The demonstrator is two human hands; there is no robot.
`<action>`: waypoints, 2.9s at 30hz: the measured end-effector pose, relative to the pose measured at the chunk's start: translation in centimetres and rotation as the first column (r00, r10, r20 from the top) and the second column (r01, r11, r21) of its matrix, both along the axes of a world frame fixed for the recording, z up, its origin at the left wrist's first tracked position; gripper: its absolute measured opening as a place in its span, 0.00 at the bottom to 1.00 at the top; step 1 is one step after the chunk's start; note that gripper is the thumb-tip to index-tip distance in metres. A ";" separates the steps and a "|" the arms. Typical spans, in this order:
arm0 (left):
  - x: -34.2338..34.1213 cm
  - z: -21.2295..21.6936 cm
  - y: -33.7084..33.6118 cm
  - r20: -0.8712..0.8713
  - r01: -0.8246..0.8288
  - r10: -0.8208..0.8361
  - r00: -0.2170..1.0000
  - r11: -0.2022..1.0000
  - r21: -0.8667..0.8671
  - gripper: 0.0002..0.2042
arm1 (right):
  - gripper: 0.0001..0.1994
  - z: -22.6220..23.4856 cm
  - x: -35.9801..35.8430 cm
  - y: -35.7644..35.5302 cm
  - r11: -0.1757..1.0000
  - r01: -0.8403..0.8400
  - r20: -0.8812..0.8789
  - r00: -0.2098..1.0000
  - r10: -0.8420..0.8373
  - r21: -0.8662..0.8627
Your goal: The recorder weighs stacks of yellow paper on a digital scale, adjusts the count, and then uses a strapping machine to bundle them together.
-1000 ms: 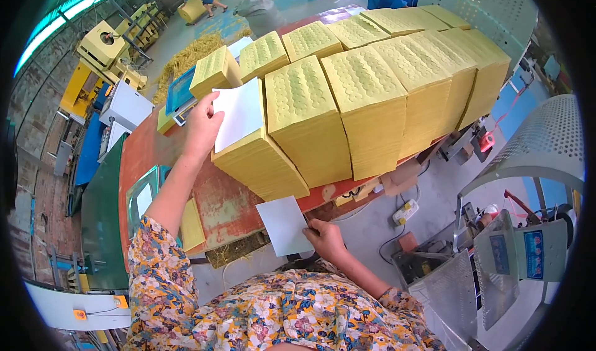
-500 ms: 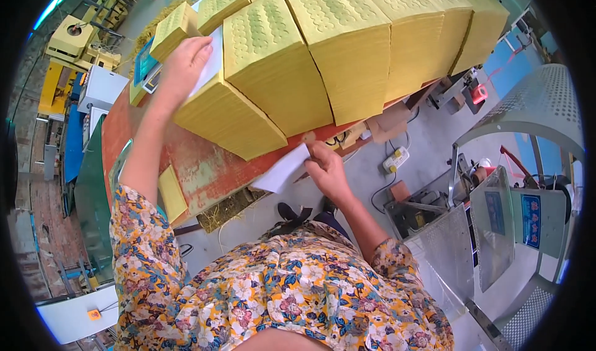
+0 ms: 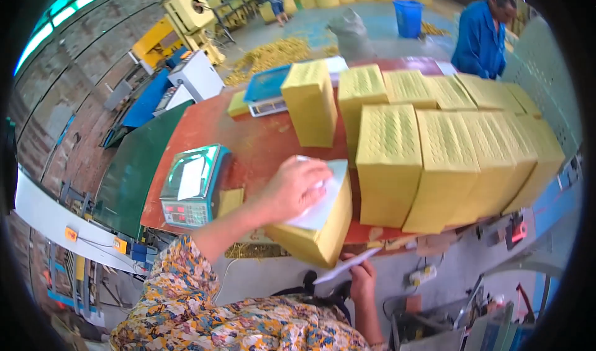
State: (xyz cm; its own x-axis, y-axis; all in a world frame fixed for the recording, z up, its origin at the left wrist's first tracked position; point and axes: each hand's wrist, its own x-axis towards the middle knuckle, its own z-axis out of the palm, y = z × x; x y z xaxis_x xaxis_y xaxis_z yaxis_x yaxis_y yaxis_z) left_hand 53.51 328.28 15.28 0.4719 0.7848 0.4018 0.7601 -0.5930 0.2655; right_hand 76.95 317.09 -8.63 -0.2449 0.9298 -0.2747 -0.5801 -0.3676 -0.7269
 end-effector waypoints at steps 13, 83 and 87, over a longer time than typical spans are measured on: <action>-5.2 -2.8 -1.0 0.191 0.104 -0.092 0.977 0.993 -0.054 0.18 | 0.23 4.2 -3.9 -3.6 0.952 0.259 -0.174 0.942 -0.286 -0.163; 46.8 -23.5 -40.8 0.707 0.707 -0.039 0.707 0.012 -0.707 0.30 | 0.20 5.2 42.0 -63.2 0.558 0.810 0.603 0.538 -0.589 -0.179; 46.5 -24.2 -40.6 0.705 0.708 -0.068 0.706 0.055 -0.704 0.30 | 0.15 5.6 41.6 -62.3 0.470 0.872 0.738 0.407 -0.539 -0.138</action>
State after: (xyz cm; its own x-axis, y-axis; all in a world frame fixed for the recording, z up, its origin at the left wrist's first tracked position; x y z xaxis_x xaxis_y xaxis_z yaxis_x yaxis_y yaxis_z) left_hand 100.03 287.72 -8.90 0.8926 0.4110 -0.1852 0.1196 0.1802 0.9763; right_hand 118.54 254.74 -3.05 0.7855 0.3768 -0.4909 -0.3590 -0.3687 -0.8574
